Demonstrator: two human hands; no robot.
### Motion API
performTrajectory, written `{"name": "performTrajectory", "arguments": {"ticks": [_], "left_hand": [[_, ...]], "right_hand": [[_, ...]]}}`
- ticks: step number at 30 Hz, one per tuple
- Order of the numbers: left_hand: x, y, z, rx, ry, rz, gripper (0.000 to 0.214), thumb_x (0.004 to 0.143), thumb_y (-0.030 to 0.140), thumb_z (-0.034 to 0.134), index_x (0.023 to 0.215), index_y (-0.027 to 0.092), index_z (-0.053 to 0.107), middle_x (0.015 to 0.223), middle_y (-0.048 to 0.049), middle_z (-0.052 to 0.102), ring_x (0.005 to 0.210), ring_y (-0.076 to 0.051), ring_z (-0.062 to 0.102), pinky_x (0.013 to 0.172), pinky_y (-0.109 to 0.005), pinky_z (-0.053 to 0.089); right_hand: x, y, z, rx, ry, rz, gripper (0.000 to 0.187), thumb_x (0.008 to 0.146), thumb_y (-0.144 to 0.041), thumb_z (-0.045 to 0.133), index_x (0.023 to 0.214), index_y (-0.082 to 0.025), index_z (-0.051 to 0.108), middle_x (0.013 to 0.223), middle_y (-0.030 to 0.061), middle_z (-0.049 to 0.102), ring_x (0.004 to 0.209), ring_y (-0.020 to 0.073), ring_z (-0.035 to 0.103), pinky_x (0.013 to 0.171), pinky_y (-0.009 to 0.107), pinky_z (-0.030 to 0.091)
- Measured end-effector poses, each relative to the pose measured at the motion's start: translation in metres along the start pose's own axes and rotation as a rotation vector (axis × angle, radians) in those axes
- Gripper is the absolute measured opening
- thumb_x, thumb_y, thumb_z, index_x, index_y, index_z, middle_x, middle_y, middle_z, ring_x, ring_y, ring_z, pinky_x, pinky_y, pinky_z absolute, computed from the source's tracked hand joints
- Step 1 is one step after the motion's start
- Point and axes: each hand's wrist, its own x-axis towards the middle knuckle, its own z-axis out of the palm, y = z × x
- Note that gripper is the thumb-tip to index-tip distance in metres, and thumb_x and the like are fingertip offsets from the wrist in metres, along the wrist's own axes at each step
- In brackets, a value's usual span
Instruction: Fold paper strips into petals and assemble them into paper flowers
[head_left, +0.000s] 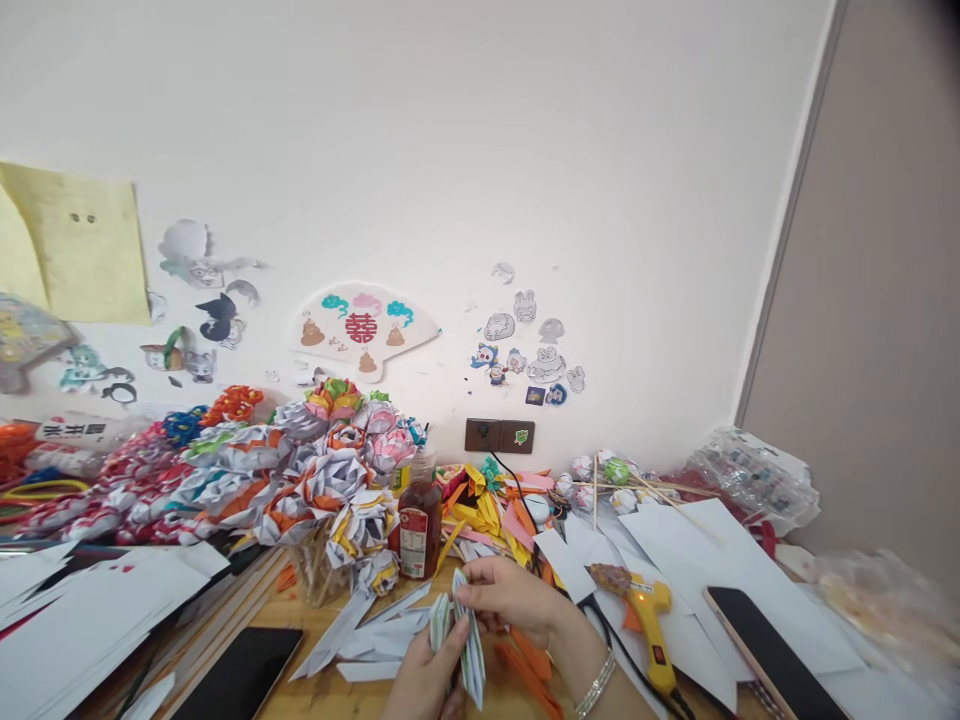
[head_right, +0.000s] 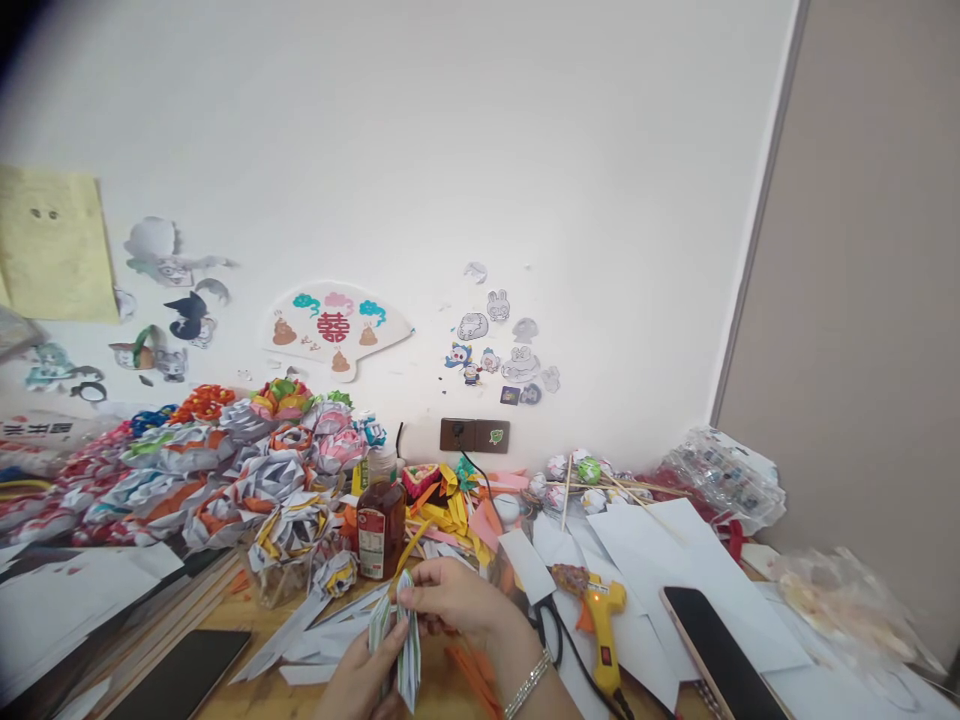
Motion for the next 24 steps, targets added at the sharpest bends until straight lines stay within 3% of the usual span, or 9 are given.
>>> {"name": "performTrajectory", "arguments": {"ticks": [7,15,24], "left_hand": [[-0.001,-0.003,-0.001,0.034,0.002,-0.006,0.065,0.048,0.082,0.065,0.066,0.022,0.047,0.033,0.0135,0.038,0.025,-0.003,0.023,0.029,-0.018,0.018],[-0.002,-0.001,0.001,0.039,-0.039,-0.021,0.066,0.048,0.082,0.065,0.069,0.023,0.046,0.031,0.0148,0.036,0.025,-0.003,0.021,0.029,-0.017,0.018],[0.0,0.001,-0.001,0.078,0.006,-0.003,0.067,0.045,0.082,0.066,0.068,0.021,0.051,0.035,0.0136,0.037,0.025,-0.004,0.023,0.028,-0.019,0.017]], "right_hand": [[0.004,-0.001,0.006,0.02,0.092,0.036,0.045,0.075,-0.06,0.063,0.061,-0.021,0.047,0.046,-0.0092,0.039,0.036,0.0055,0.029,0.037,0.022,0.016],[0.005,-0.002,0.006,0.022,0.127,0.072,0.031,0.077,-0.043,0.067,0.063,-0.019,0.053,0.043,-0.0091,0.039,0.035,0.0059,0.028,0.037,0.021,0.015],[0.013,0.007,0.007,0.021,0.206,0.008,0.041,0.075,-0.056,0.067,0.063,-0.021,0.048,0.04,-0.0121,0.032,0.034,0.0058,0.023,0.037,0.021,0.017]]}}
